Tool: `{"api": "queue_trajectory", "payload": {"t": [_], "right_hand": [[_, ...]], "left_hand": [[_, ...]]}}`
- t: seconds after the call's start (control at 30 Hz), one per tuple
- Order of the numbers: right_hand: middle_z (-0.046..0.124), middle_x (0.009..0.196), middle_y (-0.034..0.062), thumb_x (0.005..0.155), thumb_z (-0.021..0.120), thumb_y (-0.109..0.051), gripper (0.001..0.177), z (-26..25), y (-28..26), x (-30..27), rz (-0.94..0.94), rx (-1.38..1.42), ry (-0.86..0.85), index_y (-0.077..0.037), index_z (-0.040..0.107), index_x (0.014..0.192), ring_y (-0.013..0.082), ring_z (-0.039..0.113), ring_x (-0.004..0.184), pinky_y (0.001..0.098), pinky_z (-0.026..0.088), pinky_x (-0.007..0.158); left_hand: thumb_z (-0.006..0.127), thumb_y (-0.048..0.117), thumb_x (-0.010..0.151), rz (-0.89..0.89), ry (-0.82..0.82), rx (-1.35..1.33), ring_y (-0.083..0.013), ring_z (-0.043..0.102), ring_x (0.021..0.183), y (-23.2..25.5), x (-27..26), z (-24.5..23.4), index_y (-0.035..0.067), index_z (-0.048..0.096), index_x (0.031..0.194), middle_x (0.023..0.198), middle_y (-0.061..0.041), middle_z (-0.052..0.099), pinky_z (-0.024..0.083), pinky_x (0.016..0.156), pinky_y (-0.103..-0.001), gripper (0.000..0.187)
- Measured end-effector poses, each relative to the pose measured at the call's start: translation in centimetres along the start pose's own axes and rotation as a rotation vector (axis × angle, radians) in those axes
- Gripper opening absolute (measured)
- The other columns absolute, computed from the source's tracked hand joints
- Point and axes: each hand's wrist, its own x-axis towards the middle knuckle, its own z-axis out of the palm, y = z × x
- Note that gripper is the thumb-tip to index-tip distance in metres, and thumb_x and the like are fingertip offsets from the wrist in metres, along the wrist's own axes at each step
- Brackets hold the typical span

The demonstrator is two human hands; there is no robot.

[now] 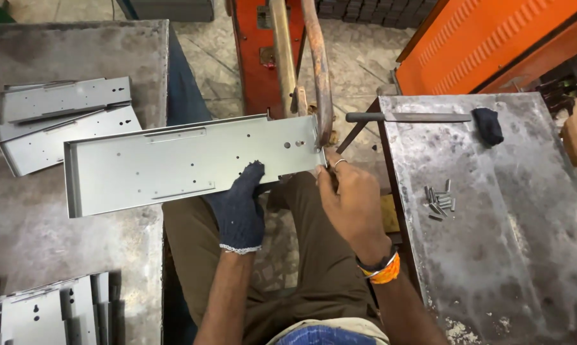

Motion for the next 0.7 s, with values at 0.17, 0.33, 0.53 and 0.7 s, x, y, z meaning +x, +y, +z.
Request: {"api": "queue_trajectory", "payload": {"t": [0.17,0.33,0.53,0.7], "right_hand": [[0.067,0.073,0.0242,0.092,0.071,-0.015,0.031,0.1,-0.1,0.2,0.007,-0.146,-0.018,0.000,0.073,0.120,0.0387,0.065,0.062,0.0488,0.047,0.056],[0.070,0.073,0.0200,0.094,0.069,-0.012,0.027,0.2,-0.2,0.2,0.007,-0.102,-0.014,0.001,0.072,0.118,0.0343,0.069,0.063,0.0453,0.050,0.058],[0.071,0.072,0.0172,0.093,0.069,-0.011,0.027,0.4,-0.2,0.2,0.011,-0.080,0.020,0.002,0.072,0.116,0.0303,0.070,0.059,0.0415,0.052,0.054],[0.073,0.072,0.0155,0.094,0.068,-0.011,0.028,0.6,-0.3,0.1,0.057,-0.023,0.033,0.004,0.071,0.117,0.0273,0.073,0.061,0.0381,0.055,0.056]], "left_hand": [[0.061,-0.012,0.093,-0.101,0.011,-0.191,-0.0329,0.068,0.116,-0.8,-0.2,0.5,0.001,0.074,0.119,0.125,-0.019,0.070,0.056,0.102,-0.042,0.032],[0.059,-0.016,0.092,-0.461,0.059,-0.695,-0.0324,0.070,0.108,-1.7,0.1,1.1,-0.004,0.070,0.119,0.121,-0.020,0.069,0.064,0.088,-0.043,0.031],[0.049,-0.023,0.073,0.049,-0.098,-0.079,-0.0322,0.069,0.116,-1.3,1.1,-0.6,-0.002,0.071,0.121,0.123,-0.019,0.071,0.060,0.099,-0.045,0.057],[0.048,-0.027,0.086,-0.071,-0.112,-0.342,-0.0296,0.070,0.117,-2.2,0.7,0.2,-0.001,0.070,0.123,0.125,-0.019,0.070,0.064,0.097,-0.042,0.050]]}}
